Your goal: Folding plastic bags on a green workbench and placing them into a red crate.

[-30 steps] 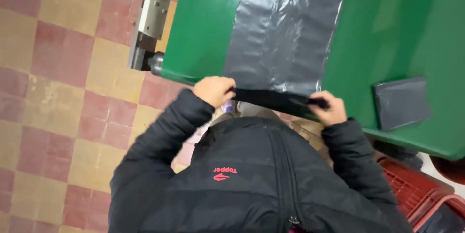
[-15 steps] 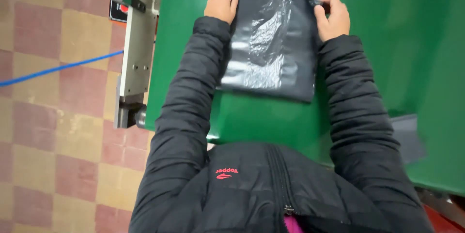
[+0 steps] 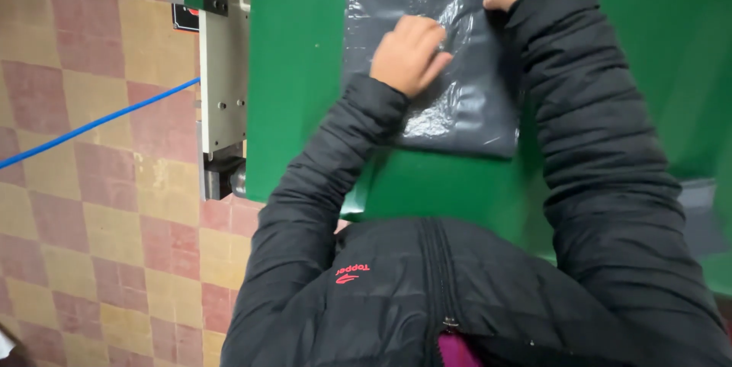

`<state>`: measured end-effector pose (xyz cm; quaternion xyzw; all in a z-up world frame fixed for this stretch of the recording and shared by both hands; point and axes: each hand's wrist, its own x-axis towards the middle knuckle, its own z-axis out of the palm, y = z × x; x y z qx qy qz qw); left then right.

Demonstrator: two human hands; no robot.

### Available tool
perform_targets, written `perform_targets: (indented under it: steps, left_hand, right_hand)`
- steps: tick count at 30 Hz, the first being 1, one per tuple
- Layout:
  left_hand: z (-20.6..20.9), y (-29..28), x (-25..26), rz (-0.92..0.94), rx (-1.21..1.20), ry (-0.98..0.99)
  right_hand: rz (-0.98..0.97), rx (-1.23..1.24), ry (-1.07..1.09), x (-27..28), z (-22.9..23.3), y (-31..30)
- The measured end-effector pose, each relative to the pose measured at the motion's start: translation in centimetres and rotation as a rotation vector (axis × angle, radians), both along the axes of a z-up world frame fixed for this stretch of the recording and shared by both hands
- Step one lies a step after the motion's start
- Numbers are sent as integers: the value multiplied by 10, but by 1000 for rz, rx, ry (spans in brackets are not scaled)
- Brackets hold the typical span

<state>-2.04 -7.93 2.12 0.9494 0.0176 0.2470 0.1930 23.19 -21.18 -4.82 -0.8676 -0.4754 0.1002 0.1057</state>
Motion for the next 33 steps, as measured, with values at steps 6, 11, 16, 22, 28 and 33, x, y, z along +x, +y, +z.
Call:
perform_targets:
  steps: [6,11,16,22,28,33]
  left_hand:
    - [-83,-16,-11,4,-632,24]
    - [-105,41,-45,-63,-2087,66]
    - [-138,59,-102,-191,-2401,-58]
    - [-109,49,-161,85,-1381,-91]
    - [11,15,-204,-101,231,37]
    - [-32,14,-188,-252,492,230]
  right_hand:
    - [-65,277,-43,-53,17,-20]
    - [101,496,-239,-172,109,-84]
    - [57,491,-250,-243,70,-134]
    - [15,530,-321,-268,52,-143]
    - [9,470,-353,-284,60,-146]
    - [55,493,-192,-323,89,-115]
